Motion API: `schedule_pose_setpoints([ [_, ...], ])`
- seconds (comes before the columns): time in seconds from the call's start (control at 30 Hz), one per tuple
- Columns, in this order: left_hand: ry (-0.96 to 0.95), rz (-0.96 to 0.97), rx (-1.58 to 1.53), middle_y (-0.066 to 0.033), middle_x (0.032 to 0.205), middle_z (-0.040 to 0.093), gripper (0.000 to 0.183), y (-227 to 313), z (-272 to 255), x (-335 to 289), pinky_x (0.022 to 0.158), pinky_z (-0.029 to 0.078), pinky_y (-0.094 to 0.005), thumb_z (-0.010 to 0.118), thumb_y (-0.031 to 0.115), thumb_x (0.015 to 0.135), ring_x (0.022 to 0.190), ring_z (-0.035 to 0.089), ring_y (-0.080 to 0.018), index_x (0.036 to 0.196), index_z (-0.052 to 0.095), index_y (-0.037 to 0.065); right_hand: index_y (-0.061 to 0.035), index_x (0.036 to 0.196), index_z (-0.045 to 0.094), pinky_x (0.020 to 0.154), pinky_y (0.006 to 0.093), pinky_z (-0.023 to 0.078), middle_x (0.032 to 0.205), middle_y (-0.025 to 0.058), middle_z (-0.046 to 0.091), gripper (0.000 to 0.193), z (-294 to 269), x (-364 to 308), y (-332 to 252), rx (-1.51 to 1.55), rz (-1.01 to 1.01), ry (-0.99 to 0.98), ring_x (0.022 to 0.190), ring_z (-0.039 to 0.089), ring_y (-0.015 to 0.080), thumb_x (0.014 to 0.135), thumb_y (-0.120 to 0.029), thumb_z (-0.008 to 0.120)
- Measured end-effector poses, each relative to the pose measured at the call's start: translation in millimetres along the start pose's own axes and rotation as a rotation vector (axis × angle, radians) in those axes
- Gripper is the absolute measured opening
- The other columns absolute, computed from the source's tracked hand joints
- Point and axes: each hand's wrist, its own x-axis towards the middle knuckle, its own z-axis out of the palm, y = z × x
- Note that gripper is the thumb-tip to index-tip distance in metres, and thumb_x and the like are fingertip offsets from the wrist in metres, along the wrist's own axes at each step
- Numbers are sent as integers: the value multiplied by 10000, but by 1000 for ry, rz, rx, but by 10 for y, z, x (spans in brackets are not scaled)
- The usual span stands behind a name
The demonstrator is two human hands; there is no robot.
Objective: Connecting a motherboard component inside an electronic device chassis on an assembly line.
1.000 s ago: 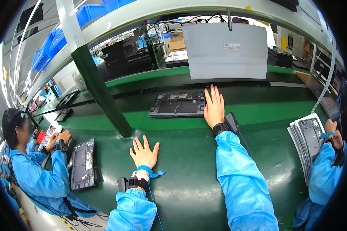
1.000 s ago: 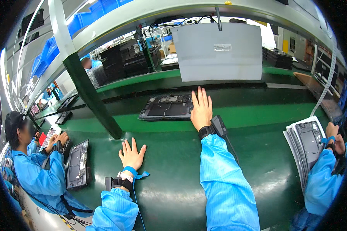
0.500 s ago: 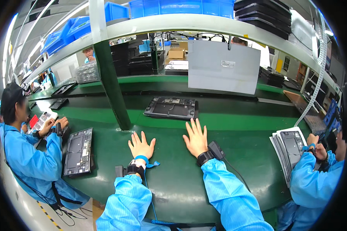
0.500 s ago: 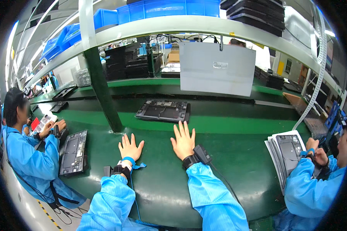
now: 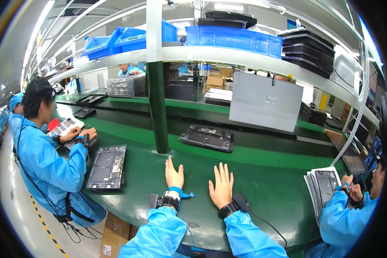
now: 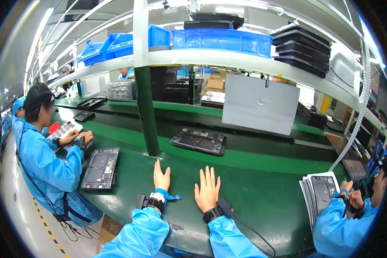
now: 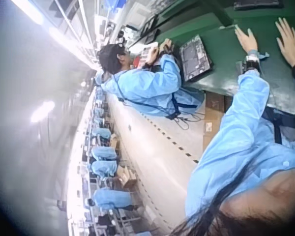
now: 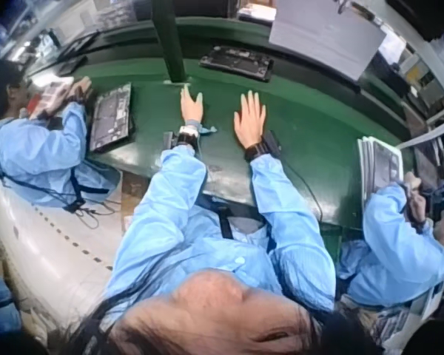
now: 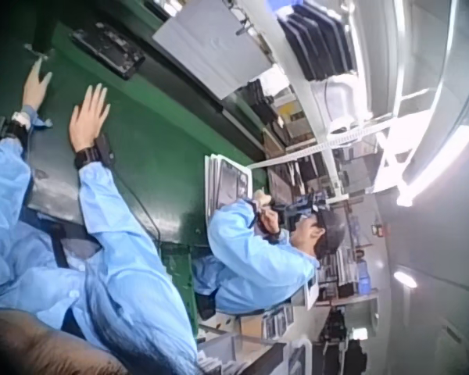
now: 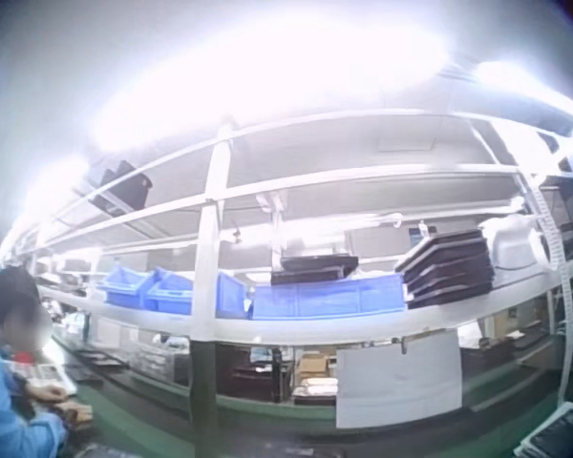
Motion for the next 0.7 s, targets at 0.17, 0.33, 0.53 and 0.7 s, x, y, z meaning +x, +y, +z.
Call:
schedule_pose_setpoints([
  [0.17, 133, -227, -751, -198, 1420, 278, 624, 29, 122, -51, 1040, 290, -354, 544, 172, 876, 1317, 284, -251, 1405, 231, 60, -26, 1291, 417, 1023, 431, 287, 1352, 162, 394, 504, -48, -128, -327, 269, -258, 1, 1281, 337, 304, 827, -172, 548],
  [0.33, 105, -521, -1431, -176, 1439, 216, 669, 136, 556, -193, 1052, 291, -438, 538, 189, 884, 1320, 249, -343, 1424, 150, 119, -32, 1179, 520, 910, 362, 418, 1213, 149, 516, 397, -48, -156, -378, 483, -327, -120, 1106, 503, 293, 813, -171, 589],
  [0.53, 229, -658, -1915, -170, 1455, 148, 612, 333, 702, -162, 1058, 301, -479, 515, 210, 875, 1307, 262, -363, 1385, 183, 141, -18, 1097, 547, 840, 371, 444, 1054, 135, 585, 339, 8, -100, -311, 543, -204, 57, 980, 553, 301, 792, -152, 608],
  [0.7, 197, -673, -2123, -167, 1461, 135, 597, 338, 814, -81, 1055, 299, -502, 465, 259, 895, 1301, 275, -374, 1398, 159, 161, -12, 1103, 532, 808, 371, 447, 973, 144, 581, 356, 2, -47, -250, 601, -139, 93, 906, 551, 311, 776, -125, 615],
])
